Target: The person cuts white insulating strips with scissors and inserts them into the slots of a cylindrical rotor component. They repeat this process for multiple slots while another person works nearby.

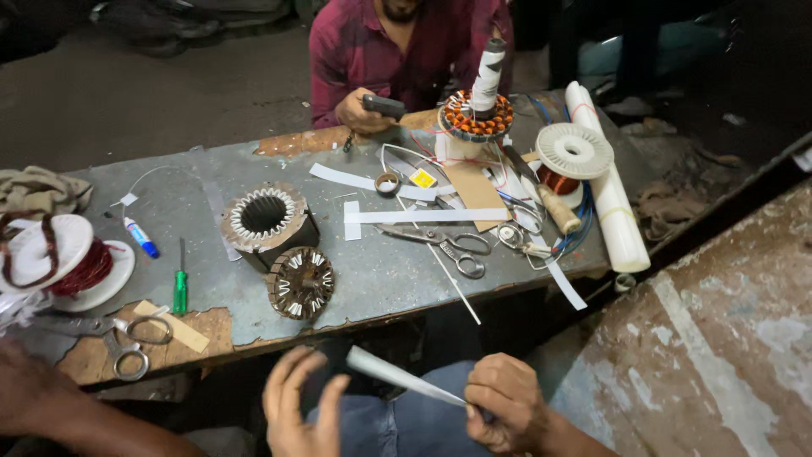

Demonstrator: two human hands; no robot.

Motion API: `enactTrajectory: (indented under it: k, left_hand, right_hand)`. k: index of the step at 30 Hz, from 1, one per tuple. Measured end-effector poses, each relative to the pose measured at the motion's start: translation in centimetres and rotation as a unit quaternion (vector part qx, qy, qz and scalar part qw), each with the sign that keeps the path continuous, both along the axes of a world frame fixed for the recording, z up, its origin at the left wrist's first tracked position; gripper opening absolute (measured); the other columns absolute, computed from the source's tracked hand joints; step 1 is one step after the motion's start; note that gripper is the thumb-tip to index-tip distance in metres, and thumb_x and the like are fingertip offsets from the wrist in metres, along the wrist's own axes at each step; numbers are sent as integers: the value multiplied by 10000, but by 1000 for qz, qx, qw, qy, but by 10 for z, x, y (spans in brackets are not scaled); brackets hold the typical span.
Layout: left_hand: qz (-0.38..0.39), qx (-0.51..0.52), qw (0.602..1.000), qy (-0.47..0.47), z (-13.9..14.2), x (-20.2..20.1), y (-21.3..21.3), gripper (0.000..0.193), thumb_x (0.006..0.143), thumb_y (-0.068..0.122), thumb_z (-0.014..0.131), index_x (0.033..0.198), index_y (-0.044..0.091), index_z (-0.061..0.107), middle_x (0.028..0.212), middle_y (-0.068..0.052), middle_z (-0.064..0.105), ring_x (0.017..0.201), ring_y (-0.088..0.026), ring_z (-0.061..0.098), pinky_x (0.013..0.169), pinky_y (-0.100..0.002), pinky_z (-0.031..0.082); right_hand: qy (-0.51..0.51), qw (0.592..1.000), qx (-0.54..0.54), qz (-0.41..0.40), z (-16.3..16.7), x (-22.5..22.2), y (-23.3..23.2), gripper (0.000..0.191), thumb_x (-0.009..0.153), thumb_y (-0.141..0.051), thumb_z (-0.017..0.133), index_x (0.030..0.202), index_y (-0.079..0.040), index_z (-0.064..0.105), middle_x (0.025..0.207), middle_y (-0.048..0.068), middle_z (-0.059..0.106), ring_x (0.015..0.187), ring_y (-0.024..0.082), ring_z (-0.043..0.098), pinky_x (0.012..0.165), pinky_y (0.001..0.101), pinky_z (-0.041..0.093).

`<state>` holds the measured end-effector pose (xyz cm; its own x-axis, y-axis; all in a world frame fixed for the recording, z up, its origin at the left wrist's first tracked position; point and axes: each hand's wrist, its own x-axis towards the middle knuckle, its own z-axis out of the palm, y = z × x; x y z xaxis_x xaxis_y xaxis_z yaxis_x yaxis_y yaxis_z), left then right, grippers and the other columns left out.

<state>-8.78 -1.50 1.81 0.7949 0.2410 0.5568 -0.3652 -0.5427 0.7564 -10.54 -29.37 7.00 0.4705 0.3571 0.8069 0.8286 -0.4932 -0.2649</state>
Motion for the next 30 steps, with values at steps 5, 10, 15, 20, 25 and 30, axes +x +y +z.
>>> enactTrajectory:
  k: [5, 10, 15, 20, 25, 30]
  left_hand:
    - [-213, 281, 921, -164, 26, -25, -60, 430, 767, 380, 806, 1120, 153, 715, 1197, -22, 655, 1283, -270, 563, 1091, -622, 272]
    - [-368, 243, 889, -120, 29, -48, -68, 320, 770, 125, 735, 1090, 128, 724, 1073, -13, 702, 1227, -230, 646, 1183, -564, 381]
    - [-238, 99, 966, -20, 52, -77, -36, 250, 772, 65, 720, 1019, 97, 737, 1002, -69, 766, 1017, -262, 713, 982, -437, 519]
    - [-310, -421, 834, 178, 73, -106, -74, 172, 894, 34, 748, 1062, -6, 745, 1019, -94, 807, 894, -134, 728, 786, -275, 574]
    - [-313, -504, 799, 97, 68, -116, -72, 211, 889, -5, 756, 1088, -22, 688, 989, -52, 759, 888, -95, 700, 769, -256, 568]
    - [-250, -467, 847, 42, 74, -101, -15, 274, 890, 18, 749, 1160, 10, 702, 916, -39, 737, 827, -94, 687, 745, -241, 557]
  right_hand:
    - [-16, 997, -66, 41, 5, -10, -6, 164, 814, -129, 730, 926, -21, 679, 905, 84, 646, 810, 265, 682, 733, 384, 586]
    - [1, 994, -89, 56, -1, -36, -32, 158, 782, -115, 742, 903, -61, 656, 904, 71, 658, 835, 258, 690, 732, 375, 585]
    - [52, 988, 48, -137, 9, -65, -72, 237, 726, -20, 649, 963, -21, 645, 956, 124, 636, 868, 229, 629, 703, 341, 532]
    - [223, 968, 115, 2, 7, -94, -10, 485, 764, -5, 733, 1232, 18, 606, 1174, 184, 701, 1125, 257, 677, 985, 402, 518]
    - [498, 858, 123, 5, 11, -103, 25, 439, 923, -74, 666, 1331, -24, 512, 901, 151, 818, 830, 188, 783, 788, 327, 606]
    - [538, 840, -2, 72, 12, -82, 14, 357, 922, -38, 649, 1266, -36, 553, 914, 102, 826, 776, 143, 765, 734, 294, 621]
